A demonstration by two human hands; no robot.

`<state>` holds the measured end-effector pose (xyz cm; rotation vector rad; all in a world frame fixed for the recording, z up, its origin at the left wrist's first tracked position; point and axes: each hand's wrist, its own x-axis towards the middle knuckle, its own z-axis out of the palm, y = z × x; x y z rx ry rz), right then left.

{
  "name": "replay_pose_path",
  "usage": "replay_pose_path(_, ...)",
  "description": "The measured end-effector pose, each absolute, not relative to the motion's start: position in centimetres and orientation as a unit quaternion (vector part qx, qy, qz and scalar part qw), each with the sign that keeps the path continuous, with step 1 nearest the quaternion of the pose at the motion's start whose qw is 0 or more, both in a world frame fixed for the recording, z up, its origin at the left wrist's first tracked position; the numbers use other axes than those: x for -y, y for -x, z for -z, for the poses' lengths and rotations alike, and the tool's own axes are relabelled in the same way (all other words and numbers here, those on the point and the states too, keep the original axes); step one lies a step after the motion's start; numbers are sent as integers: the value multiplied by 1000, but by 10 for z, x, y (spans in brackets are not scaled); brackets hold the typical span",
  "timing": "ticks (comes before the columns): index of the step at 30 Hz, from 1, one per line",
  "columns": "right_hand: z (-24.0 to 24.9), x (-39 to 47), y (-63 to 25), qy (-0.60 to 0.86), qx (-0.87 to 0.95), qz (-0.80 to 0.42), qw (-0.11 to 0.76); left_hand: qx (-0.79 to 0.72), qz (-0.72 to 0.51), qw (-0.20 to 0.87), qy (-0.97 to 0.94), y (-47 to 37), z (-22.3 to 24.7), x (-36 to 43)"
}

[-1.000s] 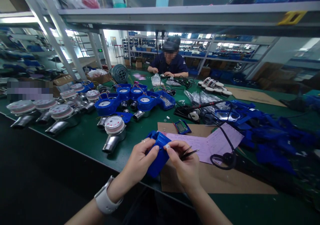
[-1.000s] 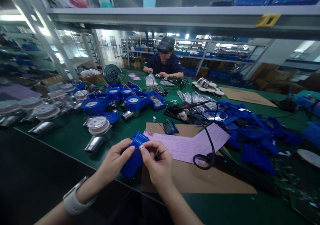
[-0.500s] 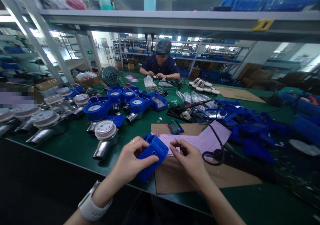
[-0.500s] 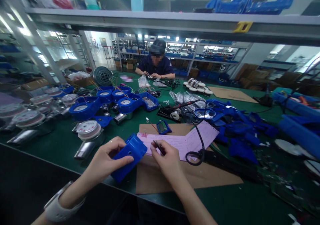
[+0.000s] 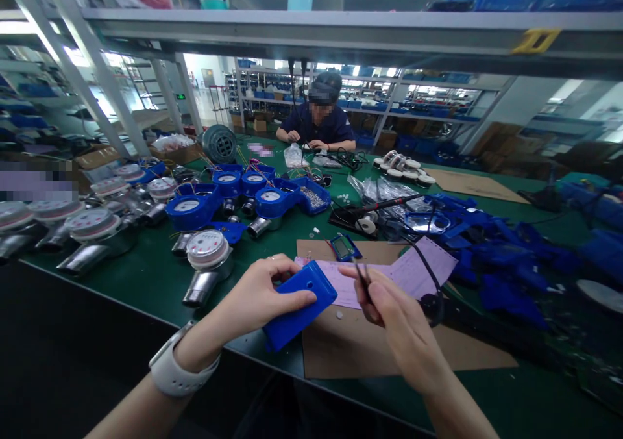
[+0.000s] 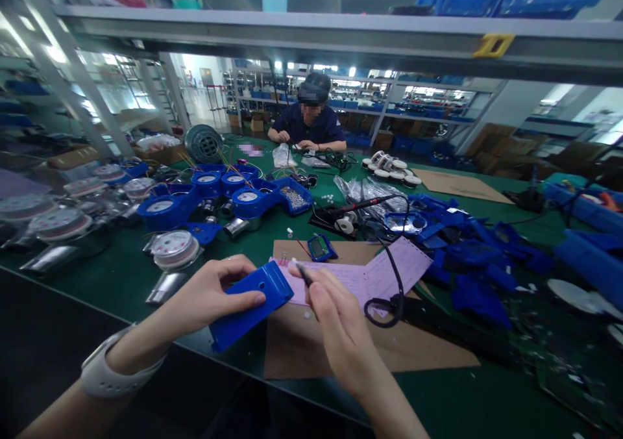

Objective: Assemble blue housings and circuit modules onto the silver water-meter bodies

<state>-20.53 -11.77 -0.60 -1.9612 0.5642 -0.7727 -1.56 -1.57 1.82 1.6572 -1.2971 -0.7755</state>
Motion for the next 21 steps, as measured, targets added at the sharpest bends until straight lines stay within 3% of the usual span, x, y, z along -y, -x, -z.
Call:
replay_pose_path(4,-6,115,202,897,-146,266,321,512,351,443,-647,16,-19,15)
replay_pose_path(9,-10,122,209,952,-120,277,55,507,370,411,-661,20,-21,15)
replay_pose_path(11,-11,121,212,951,-114,287,-10,514,362,405,-664,23,-22,15)
replay_pose_path(17,-7,118,215,946,-102,305,-43,534,326,412,-663,31,-20,19)
replay_pose_path(21,9,118,208,927,-108,360,10,499,332,438,-670,32,-18,22)
